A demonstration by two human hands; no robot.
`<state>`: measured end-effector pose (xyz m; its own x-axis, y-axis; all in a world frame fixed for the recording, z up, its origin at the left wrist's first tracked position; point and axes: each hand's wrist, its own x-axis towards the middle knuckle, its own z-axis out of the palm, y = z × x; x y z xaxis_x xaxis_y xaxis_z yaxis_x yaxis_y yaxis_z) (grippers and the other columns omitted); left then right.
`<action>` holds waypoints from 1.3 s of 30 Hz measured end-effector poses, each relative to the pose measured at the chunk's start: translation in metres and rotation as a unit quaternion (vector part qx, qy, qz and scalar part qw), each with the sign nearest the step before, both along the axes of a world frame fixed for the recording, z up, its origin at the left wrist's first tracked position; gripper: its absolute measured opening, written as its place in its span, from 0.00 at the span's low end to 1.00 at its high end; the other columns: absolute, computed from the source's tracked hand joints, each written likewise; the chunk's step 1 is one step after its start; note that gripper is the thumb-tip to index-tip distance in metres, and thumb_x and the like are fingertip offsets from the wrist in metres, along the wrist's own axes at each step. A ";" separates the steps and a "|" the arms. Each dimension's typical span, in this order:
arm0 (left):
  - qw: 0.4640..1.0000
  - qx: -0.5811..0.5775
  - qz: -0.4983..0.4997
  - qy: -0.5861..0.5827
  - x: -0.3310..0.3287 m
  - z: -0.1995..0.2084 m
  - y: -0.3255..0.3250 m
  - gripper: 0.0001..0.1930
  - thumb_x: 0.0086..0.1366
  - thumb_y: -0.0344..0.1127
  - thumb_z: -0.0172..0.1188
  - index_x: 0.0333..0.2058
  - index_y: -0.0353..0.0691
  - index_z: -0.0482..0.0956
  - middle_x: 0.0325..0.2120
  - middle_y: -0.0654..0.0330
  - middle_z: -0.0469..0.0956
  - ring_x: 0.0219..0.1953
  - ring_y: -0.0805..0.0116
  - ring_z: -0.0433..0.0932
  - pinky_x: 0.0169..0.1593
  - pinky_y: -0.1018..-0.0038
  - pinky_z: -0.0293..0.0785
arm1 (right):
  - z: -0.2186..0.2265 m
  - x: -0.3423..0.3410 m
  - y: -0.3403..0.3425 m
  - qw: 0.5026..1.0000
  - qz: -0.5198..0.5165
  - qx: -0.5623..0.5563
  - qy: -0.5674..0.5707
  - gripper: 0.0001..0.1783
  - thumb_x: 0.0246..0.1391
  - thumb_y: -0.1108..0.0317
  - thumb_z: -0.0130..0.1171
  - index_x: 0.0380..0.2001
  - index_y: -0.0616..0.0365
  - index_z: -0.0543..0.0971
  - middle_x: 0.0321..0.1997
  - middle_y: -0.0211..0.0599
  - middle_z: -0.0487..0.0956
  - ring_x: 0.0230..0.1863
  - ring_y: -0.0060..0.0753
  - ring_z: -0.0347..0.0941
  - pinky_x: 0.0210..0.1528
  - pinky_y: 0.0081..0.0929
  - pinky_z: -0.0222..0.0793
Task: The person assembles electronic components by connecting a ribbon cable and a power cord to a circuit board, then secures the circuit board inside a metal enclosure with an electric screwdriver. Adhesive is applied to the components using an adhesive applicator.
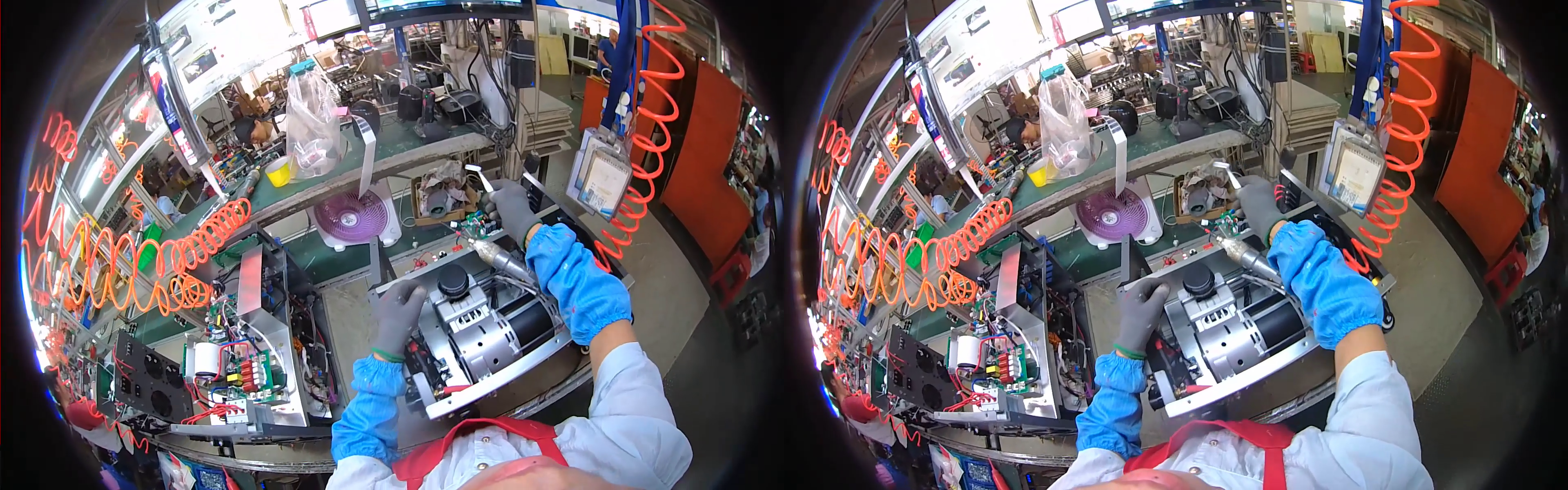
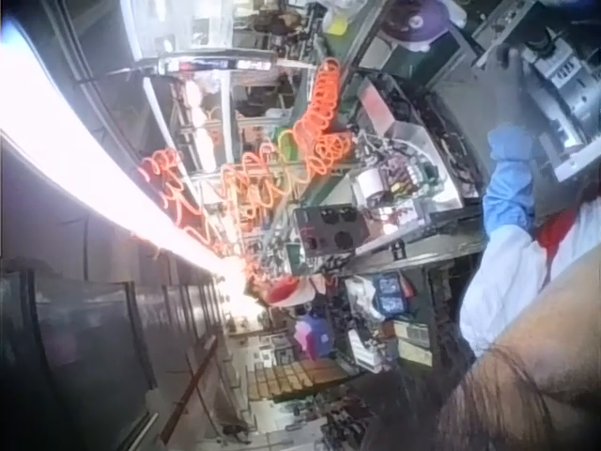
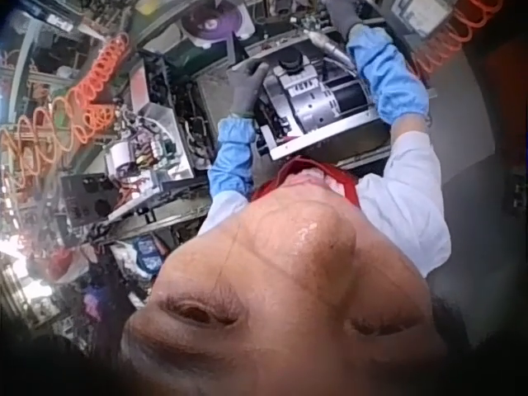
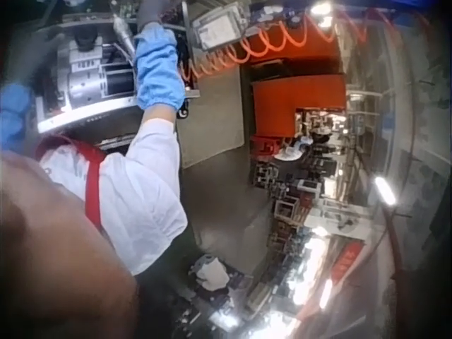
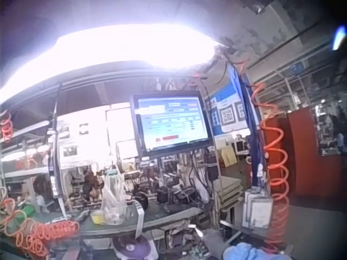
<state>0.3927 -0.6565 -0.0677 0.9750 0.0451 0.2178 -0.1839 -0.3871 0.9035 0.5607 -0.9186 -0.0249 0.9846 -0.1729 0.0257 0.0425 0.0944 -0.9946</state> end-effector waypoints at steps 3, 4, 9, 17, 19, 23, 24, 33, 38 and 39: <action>1.000 -0.005 -0.006 -0.030 -0.004 -0.014 0.002 0.13 0.62 0.39 0.60 0.39 0.35 0.81 0.32 0.54 0.81 0.36 0.66 0.80 0.42 0.71 0.74 | 0.042 -0.077 0.037 0.996 0.087 -0.019 -0.012 0.16 0.56 0.75 0.47 0.48 0.65 0.74 0.33 0.35 0.77 0.24 0.21 0.70 0.23 0.19 0.67; 0.999 -0.007 -0.026 -0.028 -0.004 -0.013 -0.003 0.13 0.62 0.39 0.60 0.38 0.35 0.81 0.32 0.54 0.81 0.36 0.65 0.80 0.42 0.71 0.74 | 0.051 -0.103 0.041 0.997 0.079 -0.018 -0.013 0.16 0.56 0.75 0.47 0.48 0.65 0.74 0.33 0.35 0.77 0.24 0.21 0.70 0.23 0.19 0.67; 0.996 0.017 -0.072 -0.049 -0.010 -0.022 -0.004 0.13 0.61 0.39 0.60 0.39 0.36 0.81 0.33 0.54 0.81 0.35 0.64 0.80 0.41 0.72 0.74 | 0.071 -0.206 0.076 0.981 0.165 -0.087 -0.048 0.16 0.60 0.74 0.46 0.50 0.64 0.74 0.33 0.30 0.76 0.27 0.16 0.69 0.27 0.16 0.67; 0.984 -0.145 -0.085 -0.054 -0.154 0.022 0.019 0.10 0.63 0.32 0.60 0.41 0.34 0.81 0.34 0.58 0.81 0.37 0.71 0.78 0.44 0.74 0.72 | 0.076 -0.302 0.093 0.978 0.195 -0.045 -0.063 0.14 0.60 0.76 0.46 0.48 0.63 0.75 0.33 0.30 0.75 0.26 0.15 0.69 0.28 0.16 0.68; 0.988 -0.044 -0.062 -0.131 -0.205 0.044 0.048 0.10 0.60 0.29 0.61 0.40 0.35 0.81 0.33 0.57 0.81 0.38 0.69 0.79 0.43 0.74 0.73 | 0.068 -0.325 0.090 0.975 0.201 -0.050 -0.079 0.14 0.60 0.76 0.47 0.48 0.64 0.75 0.33 0.30 0.76 0.28 0.16 0.69 0.32 0.17 0.68; 0.914 0.121 0.127 -0.366 -0.266 0.091 0.139 0.08 0.60 0.28 0.56 0.35 0.30 0.78 0.30 0.51 0.77 0.35 0.59 0.78 0.41 0.69 0.73 | 0.043 -0.374 0.094 0.975 0.215 -0.038 -0.050 0.16 0.59 0.75 0.49 0.50 0.65 0.74 0.36 0.32 0.77 0.31 0.18 0.71 0.34 0.18 0.69; 0.899 0.125 0.202 -0.368 -0.275 0.098 0.164 0.08 0.61 0.29 0.55 0.35 0.30 0.78 0.31 0.50 0.77 0.35 0.57 0.78 0.41 0.67 0.73 | 0.034 -0.387 0.096 0.975 0.215 -0.022 -0.041 0.16 0.60 0.75 0.49 0.50 0.65 0.74 0.36 0.32 0.77 0.31 0.18 0.71 0.35 0.18 0.69; 0.756 0.480 0.377 -0.239 -0.279 0.051 0.299 0.18 0.69 0.46 0.44 0.35 0.44 0.82 0.31 0.55 0.78 0.40 0.53 0.73 0.48 0.57 0.65 | -0.022 -0.464 0.115 0.963 0.254 0.089 0.023 0.15 0.61 0.76 0.48 0.50 0.64 0.74 0.35 0.31 0.75 0.29 0.16 0.69 0.33 0.17 0.68; 0.760 0.472 0.374 -0.245 -0.272 0.047 0.303 0.18 0.69 0.47 0.44 0.35 0.46 0.82 0.32 0.57 0.79 0.41 0.53 0.74 0.49 0.58 0.65 | -0.020 -0.490 0.141 0.964 0.260 0.059 0.010 0.14 0.61 0.74 0.49 0.49 0.64 0.74 0.35 0.32 0.76 0.30 0.18 0.70 0.34 0.19 0.69; 0.761 0.472 0.372 -0.244 -0.273 0.048 0.305 0.18 0.69 0.47 0.44 0.35 0.46 0.82 0.32 0.57 0.79 0.41 0.53 0.74 0.49 0.58 0.65 | -0.021 -0.495 0.147 0.963 0.263 0.054 0.008 0.14 0.61 0.74 0.49 0.49 0.65 0.74 0.35 0.32 0.76 0.30 0.18 0.70 0.34 0.20 0.69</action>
<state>0.1199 -0.3513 -0.0199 0.5483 0.1446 0.8237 0.1793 -0.9824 0.0530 0.0661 -0.7714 -0.0458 0.9371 0.3485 0.0189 -0.0552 0.2013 -0.9780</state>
